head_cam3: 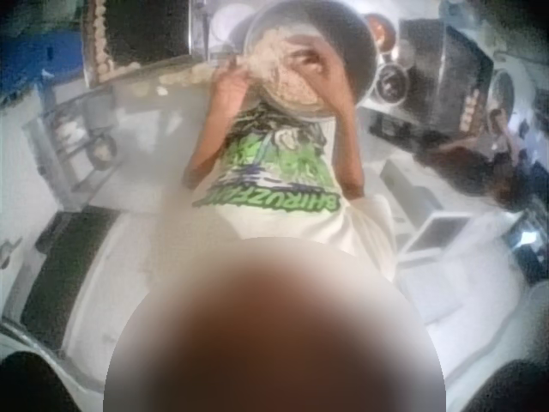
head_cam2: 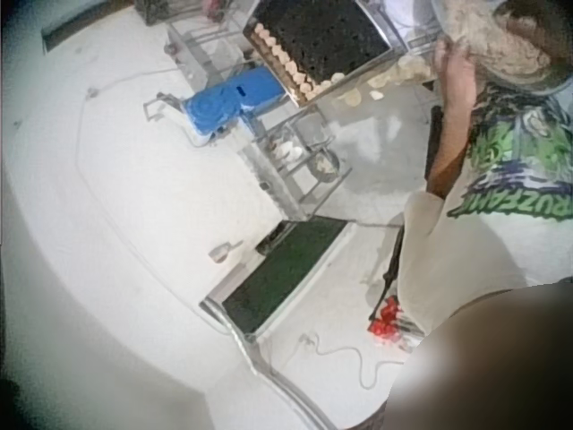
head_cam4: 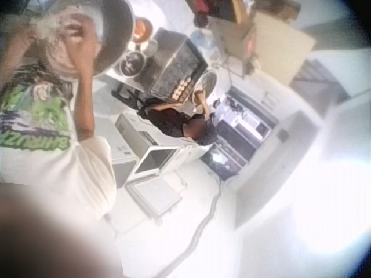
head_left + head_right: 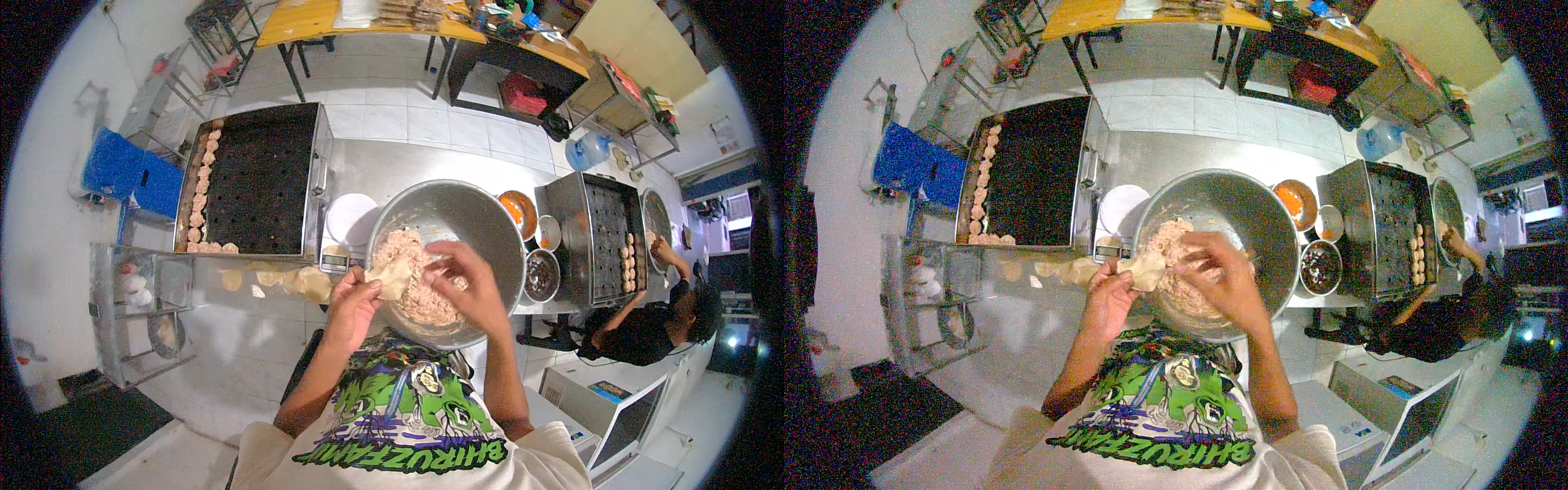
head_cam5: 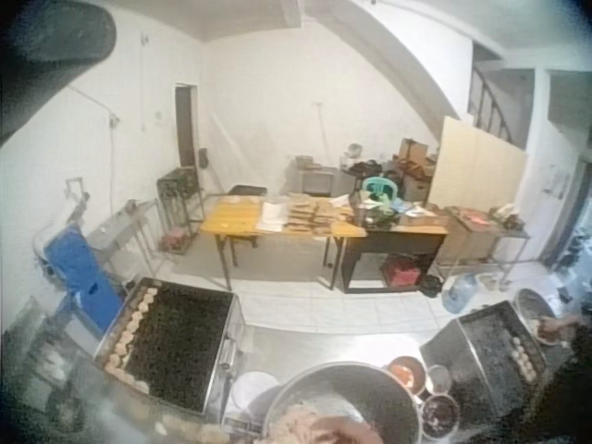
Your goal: The person scoops meat filling from a large metal bowl and places it onto round dough wrappers held in the left hand, then folds and seals each dumpling by hand. Finished dumplings are placed in rows on a perforated metal tray. The process repeats continuously throughout the clip.
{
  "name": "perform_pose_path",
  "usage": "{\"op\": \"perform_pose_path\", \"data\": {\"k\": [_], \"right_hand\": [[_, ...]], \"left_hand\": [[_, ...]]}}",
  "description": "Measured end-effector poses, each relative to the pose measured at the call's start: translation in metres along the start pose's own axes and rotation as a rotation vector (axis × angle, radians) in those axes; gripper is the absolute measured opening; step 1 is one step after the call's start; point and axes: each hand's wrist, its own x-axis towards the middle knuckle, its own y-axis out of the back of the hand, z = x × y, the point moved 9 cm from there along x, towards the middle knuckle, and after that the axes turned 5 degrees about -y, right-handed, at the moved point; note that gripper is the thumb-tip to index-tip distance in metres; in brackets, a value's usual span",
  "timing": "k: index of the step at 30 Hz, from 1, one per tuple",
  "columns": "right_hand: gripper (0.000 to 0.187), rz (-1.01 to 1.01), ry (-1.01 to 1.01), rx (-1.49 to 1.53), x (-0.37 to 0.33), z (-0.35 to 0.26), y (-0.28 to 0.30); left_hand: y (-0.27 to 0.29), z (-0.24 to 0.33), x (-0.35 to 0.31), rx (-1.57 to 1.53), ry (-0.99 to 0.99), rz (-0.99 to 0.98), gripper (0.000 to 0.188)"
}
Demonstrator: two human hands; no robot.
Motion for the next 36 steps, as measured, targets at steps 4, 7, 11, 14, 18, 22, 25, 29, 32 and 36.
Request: {"op": "perform_pose_path", "data": {"k": [4, 7, 11, 14, 18, 22, 25, 29, 32, 36], "right_hand": [[0.025, 0.128, 0.039, -0.619, 0.036, 0.092, 0.065], [0.028, -0.08, -0.067, -1.045, 0.039, 0.183, 0.078], [0.031, -0.34, -0.025, -1.401, 0.024, 0.251, 0.075], [0.032, -0.427, 0.02, -1.448, 0.022, 0.26, 0.076], [0.03, -0.638, -0.202, -1.256, 0.019, 0.239, 0.059], [0.027, -0.843, 0.03, -1.324, 0.002, 0.249, 0.027], [0.025, -0.792, -0.023, -1.401, 0.025, 0.201, 0.009], [0.017, -0.342, 0.01, -1.233, 0.074, 0.176, 0.026], [0.02, -0.236, -0.18, -1.308, 0.111, 0.177, 0.004], [0.032, -0.376, -0.177, -1.34, 0.125, 0.201, -0.05]], "left_hand": [[-0.014, 0.026, -0.005, -0.023, -0.038, 0.035, 0.029], [-0.007, 0.034, -0.007, -0.151, -0.021, -0.013, 0.035], [-0.004, 0.046, -0.01, -0.431, -0.004, -0.13, 0.036], [-0.013, 0.064, -0.013, -0.477, -0.061, -0.248, 0.038], [-0.023, 0.08, -0.018, -0.505, -0.072, -0.328, 0.041], [0.01, 0.056, 0.012, -0.099, 0.028, -0.269, 0.04], [0.069, 0.011, 0.029, -0.074, 0.147, -0.113, 0.044], [0.088, -0.055, 0.022, -0.106, 0.382, -0.205, 0.042], [0.1, -0.083, 0.015, -0.208, 0.475, -0.259, 0.04], [0.104, -0.087, 0.025, -0.118, 0.496, -0.208, 0.042]]}}
